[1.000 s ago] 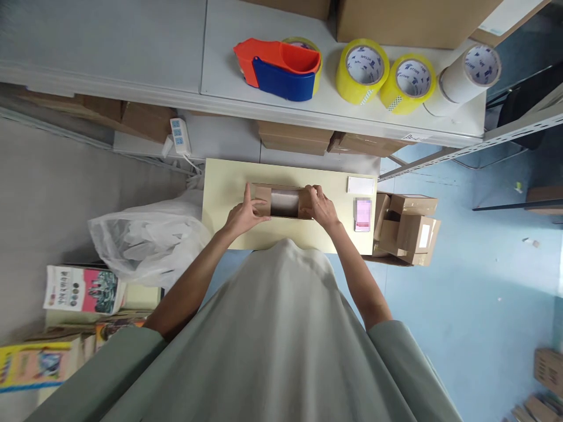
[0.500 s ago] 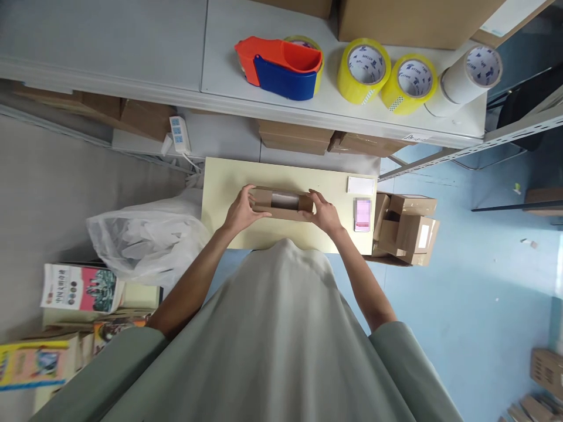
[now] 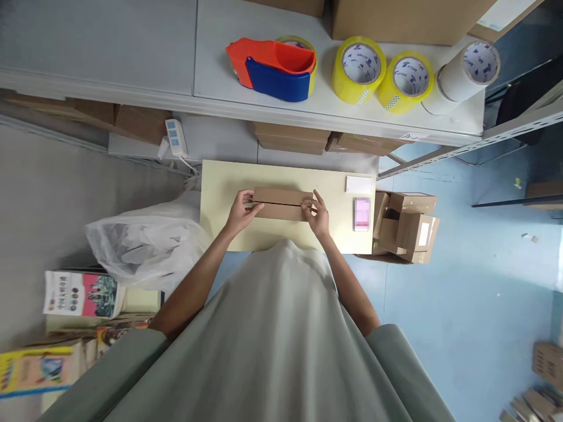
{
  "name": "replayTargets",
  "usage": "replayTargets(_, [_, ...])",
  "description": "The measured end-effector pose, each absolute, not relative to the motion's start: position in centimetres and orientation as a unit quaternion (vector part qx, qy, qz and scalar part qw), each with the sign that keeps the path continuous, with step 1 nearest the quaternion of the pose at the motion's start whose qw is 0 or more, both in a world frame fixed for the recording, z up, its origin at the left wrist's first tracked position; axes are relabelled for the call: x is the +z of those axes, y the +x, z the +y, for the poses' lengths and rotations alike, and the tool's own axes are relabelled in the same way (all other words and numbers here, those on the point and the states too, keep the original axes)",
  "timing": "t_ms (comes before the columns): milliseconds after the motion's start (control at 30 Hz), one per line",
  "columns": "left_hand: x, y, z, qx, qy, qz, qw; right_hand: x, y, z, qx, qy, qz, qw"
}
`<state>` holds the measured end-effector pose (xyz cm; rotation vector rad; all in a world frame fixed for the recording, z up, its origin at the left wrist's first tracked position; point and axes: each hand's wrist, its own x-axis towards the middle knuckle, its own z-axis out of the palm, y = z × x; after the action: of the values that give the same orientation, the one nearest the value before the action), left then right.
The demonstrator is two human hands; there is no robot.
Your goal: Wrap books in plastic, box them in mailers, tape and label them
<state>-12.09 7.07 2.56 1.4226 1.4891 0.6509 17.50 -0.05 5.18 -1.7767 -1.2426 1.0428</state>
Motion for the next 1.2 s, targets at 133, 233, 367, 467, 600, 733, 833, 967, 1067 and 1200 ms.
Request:
replayTargets(133, [1.3,-10.5,7.0,0.280,0.509,0.651,0.488,4.5,17.1,0.0,0.413,-0.699,-0.451,0.369])
replayTargets(233, [0.9,-10.2,7.0,0.277,0.505,0.655,0.489,4.2,17.3,0.1,0.423,-0.695,-0.460,0.356])
replayTargets(367, [1.4,-11.1,7.1,0.312,0.490,0.616,0.533,4.1,17.3,0.2,0.436,-0.698,-0.453,0.344])
replayTargets(467, [2.0,-11.5,7.3,0.318,0.480,0.616,0.538,4.0,16.9,0.4,0.436,-0.715,-0.440,0.324])
replayTargets(600, [2.7,-11.0,8.3,0.288,0.469,0.661,0.510,4.1,16.5,0.8,0.434,-0.736,-0.437,0.282])
replayTargets(733, [3.7,-10.3,8.9,0.232,0.482,0.695,0.480,4.6,16.5,1.2,0.434,-0.750,-0.428,0.256])
replayTargets(833, [4.8,-10.1,8.8,0.201,0.505,0.716,0.438,5.2,16.6,1.0,0.447,-0.729,-0.428,0.293])
replayTargets(967, [6.1,-10.1,8.4,0.175,0.520,0.738,0.393,5.7,16.9,0.5,0.466,-0.695,-0.422,0.349])
replayTargets(1067, [6.6,-10.0,8.3,0.163,0.528,0.739,0.386,5.5,17.1,0.5,0.453,-0.707,-0.428,0.334])
replayTargets(1200, [6.6,-9.5,8.3,0.161,0.577,0.728,0.333,5.0,17.2,0.7,0.410,-0.728,-0.472,0.283])
